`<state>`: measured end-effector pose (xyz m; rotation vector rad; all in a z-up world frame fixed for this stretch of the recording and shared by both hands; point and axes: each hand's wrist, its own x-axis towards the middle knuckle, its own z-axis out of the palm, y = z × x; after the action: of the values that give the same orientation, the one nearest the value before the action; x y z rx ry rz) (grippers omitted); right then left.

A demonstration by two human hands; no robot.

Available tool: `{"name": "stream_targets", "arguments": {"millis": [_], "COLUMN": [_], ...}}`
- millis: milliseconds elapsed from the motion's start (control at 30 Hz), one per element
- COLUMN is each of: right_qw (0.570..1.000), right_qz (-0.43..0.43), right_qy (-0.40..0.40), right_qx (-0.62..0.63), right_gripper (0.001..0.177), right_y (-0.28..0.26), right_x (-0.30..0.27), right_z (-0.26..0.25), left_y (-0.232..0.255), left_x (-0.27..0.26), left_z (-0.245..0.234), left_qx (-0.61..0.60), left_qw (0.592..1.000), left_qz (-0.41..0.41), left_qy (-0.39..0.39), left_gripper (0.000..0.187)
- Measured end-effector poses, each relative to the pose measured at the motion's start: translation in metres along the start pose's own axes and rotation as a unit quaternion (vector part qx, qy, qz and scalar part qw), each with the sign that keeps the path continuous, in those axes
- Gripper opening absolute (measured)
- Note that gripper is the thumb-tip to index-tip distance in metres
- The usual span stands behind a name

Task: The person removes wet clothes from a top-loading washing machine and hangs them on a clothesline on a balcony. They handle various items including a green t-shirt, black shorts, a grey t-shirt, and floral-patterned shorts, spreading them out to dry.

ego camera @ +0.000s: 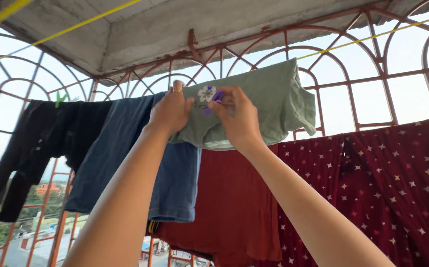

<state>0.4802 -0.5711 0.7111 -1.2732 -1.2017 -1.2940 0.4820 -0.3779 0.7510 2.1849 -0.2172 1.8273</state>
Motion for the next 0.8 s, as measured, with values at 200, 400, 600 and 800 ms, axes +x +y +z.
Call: {"name": "stream_targets", "arguments": {"millis": [200, 400, 600, 800], "right_qw": [0.997, 0.999, 0.993, 0.982], "right_qz": [-0.038, -0.05, -0.087, -0.06], "right_qy": [-0.032, -0.016, -0.02, -0.006], "right_qx": [-0.067, -0.011, -0.082, -0.179], "right_gripper": [0.035, 0.03, 0.029, 0.026], "right_y": [0.016, 0.018, 0.04, 0.06], "right_x": [-0.006, 0.015, 0.062, 0.092], "right_z": [-0.008, 0.0, 0.036, 0.044], "left_y": [-0.009, -0.027, -0.031, -0.037], "left_x": [0.033, 0.011, -0.002, -0.013], "left_z": [0.023, 0.05, 0.053, 0.041], "left_qx": [0.019, 0.097, 0.055, 0.024], "left_qw": [0.998, 0.994, 0.998, 1.0], "left_qz": [-0.023, 0.052, 0.016, 0.018], "left_qy": [-0.058, -0.018, -0.03, -0.009], "left_gripper": [0.066, 0.077, 0.077, 0.08]}}
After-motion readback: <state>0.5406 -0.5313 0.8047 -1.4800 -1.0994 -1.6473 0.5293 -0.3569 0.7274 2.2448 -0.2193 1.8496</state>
